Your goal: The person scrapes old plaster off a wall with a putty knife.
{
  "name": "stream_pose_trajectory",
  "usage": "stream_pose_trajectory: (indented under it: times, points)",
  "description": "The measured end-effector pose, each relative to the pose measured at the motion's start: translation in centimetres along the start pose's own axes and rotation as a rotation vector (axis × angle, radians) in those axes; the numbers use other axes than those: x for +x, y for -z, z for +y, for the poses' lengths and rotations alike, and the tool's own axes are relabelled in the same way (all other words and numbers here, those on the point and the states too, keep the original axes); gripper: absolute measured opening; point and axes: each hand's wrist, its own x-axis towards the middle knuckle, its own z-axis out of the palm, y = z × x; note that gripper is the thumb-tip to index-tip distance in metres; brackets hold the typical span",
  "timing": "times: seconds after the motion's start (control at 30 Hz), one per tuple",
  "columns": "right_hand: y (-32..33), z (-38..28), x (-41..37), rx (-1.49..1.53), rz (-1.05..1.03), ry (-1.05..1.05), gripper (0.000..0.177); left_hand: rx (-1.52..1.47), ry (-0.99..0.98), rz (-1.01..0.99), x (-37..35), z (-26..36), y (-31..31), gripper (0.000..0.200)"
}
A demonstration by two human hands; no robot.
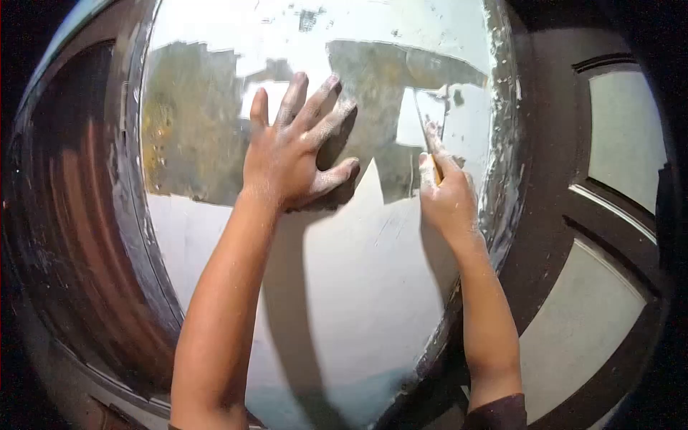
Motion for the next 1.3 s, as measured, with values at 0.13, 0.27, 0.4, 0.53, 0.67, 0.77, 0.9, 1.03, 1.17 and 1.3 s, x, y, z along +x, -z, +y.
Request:
stream_pose_trajectory:
  times: [0.13, 0.27, 0.4, 0.53, 0.67, 0.77, 0.9, 1.03, 1.17, 1.3]
  points:
    - [-1.2, 0.0, -4.5, 0.087, -0.015, -0.018, 0.034, -0.012, -0.011, 0.061, -0.2, -0.2, -0.3, 0.072]
    - [-0.9, -0.1, -3.4, 0.021, -0.051, -0.035, 0.041, -0.015, -0.008, 0.053, -0.3, -0.2, -0.1, 0.072]
    - [-1.2, 0.1, -1.4, 0.125, 0.102, 0.12, 0.042, -0.022, -0.002, 0.067, -0.4, -0.1, -0.3, 0.071]
    - [-1.6, 0.8, -6.0, 0.082, -0.005, 0.076, 0.05, -0.036, 0.01, 0.075, -0.4, 0.1, -0.3, 0.07]
    - [-1.0, -0.5, -4.0, 0.074, -0.016, -0.014, 0.05, -0.015, 0.013, 0.064, -0.3, 0.1, -0.1, 0.068]
    - [-0.6, -0.1, -2.4, 0.036, -0.041, 0.039, 0.049, 0.003, 0.012, 0.055, -0.6, 0.2, -0.3, 0.07]
    - [-1.6, 0.8, -6.7, 0.067, -0.047, 0.033, 0.054, -0.014, 0.033, 0.058, -0.6, 0.0, -0.5, 0.069]
    - [-1.7, 0.6, -5.9, 0.001, -0.063, 0.016, 0.052, -0.07, 0.022, 0.114, -0.7, -0.1, -0.8, 0.065]
    - [-1.6, 0.6, -3.5, 0.105, 0.002, 0.05, 0.043, -0.036, 0.02, 0.116, -0.5, 0.1, -0.7, 0.065]
    - [-2.1, 0.6, -6.7, 0.091, -0.026, 0.015, 0.04, -0.01, 0.036, 0.072, -0.5, 0.2, -0.1, 0.066]
